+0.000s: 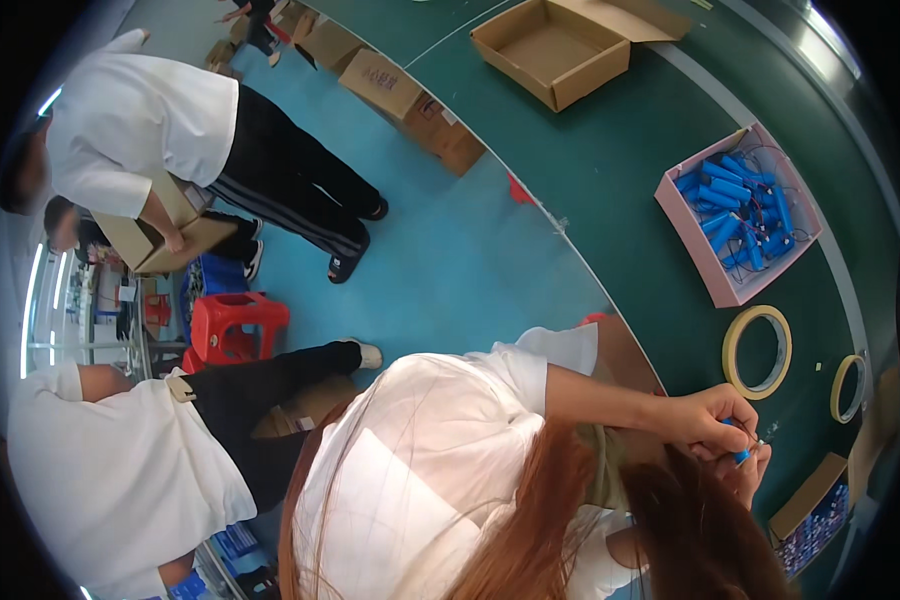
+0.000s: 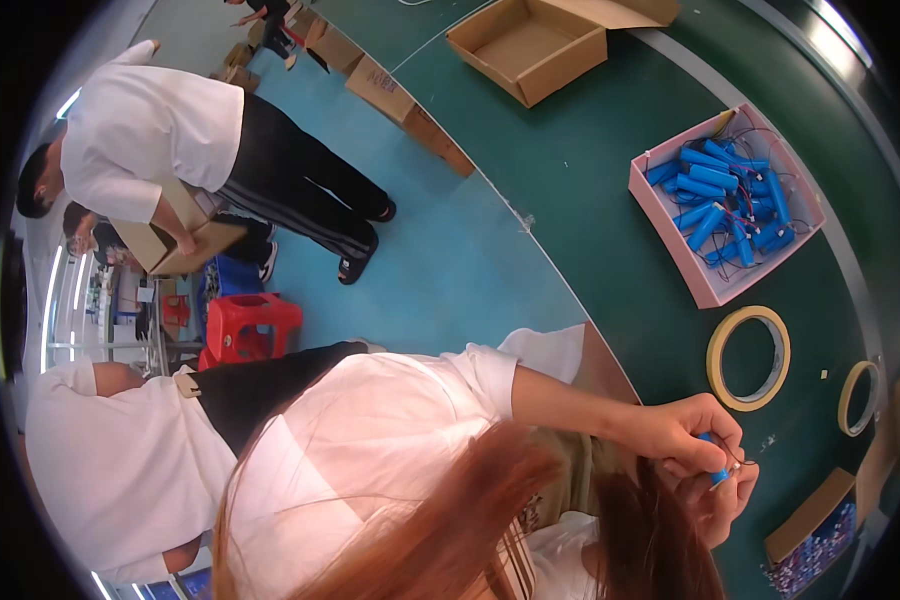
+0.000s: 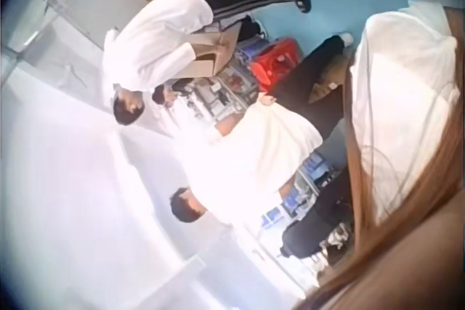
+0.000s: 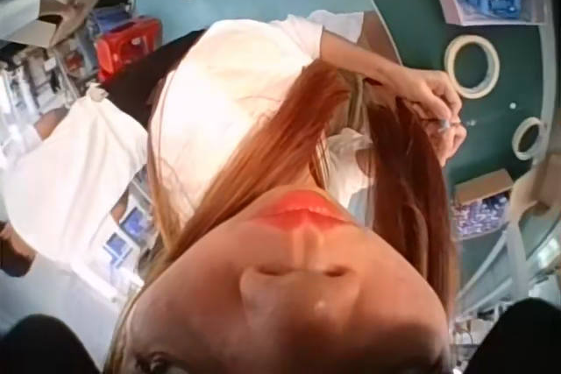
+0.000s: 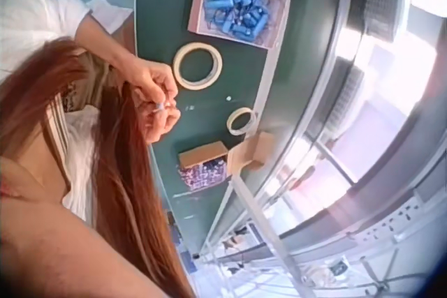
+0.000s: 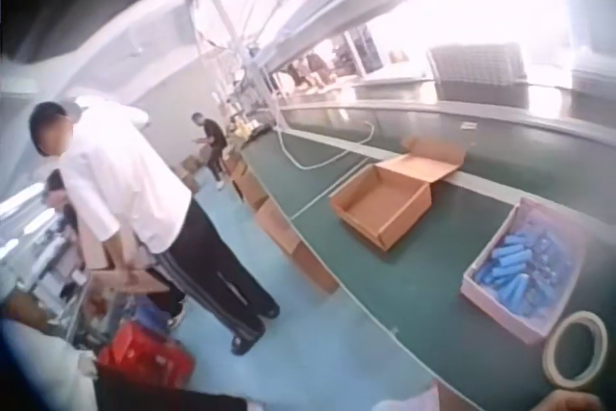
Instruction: Apply small pieces of masking tape to the ends of electronic components at an assembly line.
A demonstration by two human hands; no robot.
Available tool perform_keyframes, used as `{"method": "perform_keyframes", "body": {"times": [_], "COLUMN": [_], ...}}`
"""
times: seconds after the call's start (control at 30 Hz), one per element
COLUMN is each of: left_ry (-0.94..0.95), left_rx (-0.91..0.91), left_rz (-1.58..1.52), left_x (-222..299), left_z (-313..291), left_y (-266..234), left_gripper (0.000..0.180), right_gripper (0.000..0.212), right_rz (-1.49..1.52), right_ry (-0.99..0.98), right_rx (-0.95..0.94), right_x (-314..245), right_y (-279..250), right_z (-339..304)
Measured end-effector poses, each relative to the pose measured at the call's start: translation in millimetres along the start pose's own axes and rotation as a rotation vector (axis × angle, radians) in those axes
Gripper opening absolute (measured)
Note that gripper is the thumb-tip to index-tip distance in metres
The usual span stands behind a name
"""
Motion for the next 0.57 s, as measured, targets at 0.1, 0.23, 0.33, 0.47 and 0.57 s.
{"method": "perform_keyframes", "body": {"times": [0.1,0.23,0.33,0.47,0.57], "left_ry": [-0.013,0.028,0.015,-0.039,-0.039], "left_rx": [0.017,0.016,0.068,0.196,0.090], "left_rz": [-0.016,-0.047,-0.014,0.020,-0.099], "left_x": [4,-1,5,11,3], "left_z": [-2,5,7,-8,-4], "left_y": [2,-3,-9,-33,-29], "left_gripper": [0.017,0.015,0.014,0.016,0.024], "right_gripper": [0.017,0.019,0.022,0.015,0.020], "right_rz": [-0.007,-0.277,-0.365,0.096,0.179], "right_ry": [0.074,-0.191,-0.141,-0.010,-0.036], "right_rx": [-0.096,0.066,0.280,0.103,0.063], "right_x": [2,-13,-14,4,-3], "right_y": [7,7,2,35,37], "right_z": [2,-2,-8,22,18]}}
Point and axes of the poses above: each hand's wrist, its own z-axis towards the middle knuckle, its own y-axis out of the palm, x = y × z, the point moved 10 cm from there along z, towards the middle knuckle, and after that the axes turned 11 degrees about y, right-handed, at the moved point
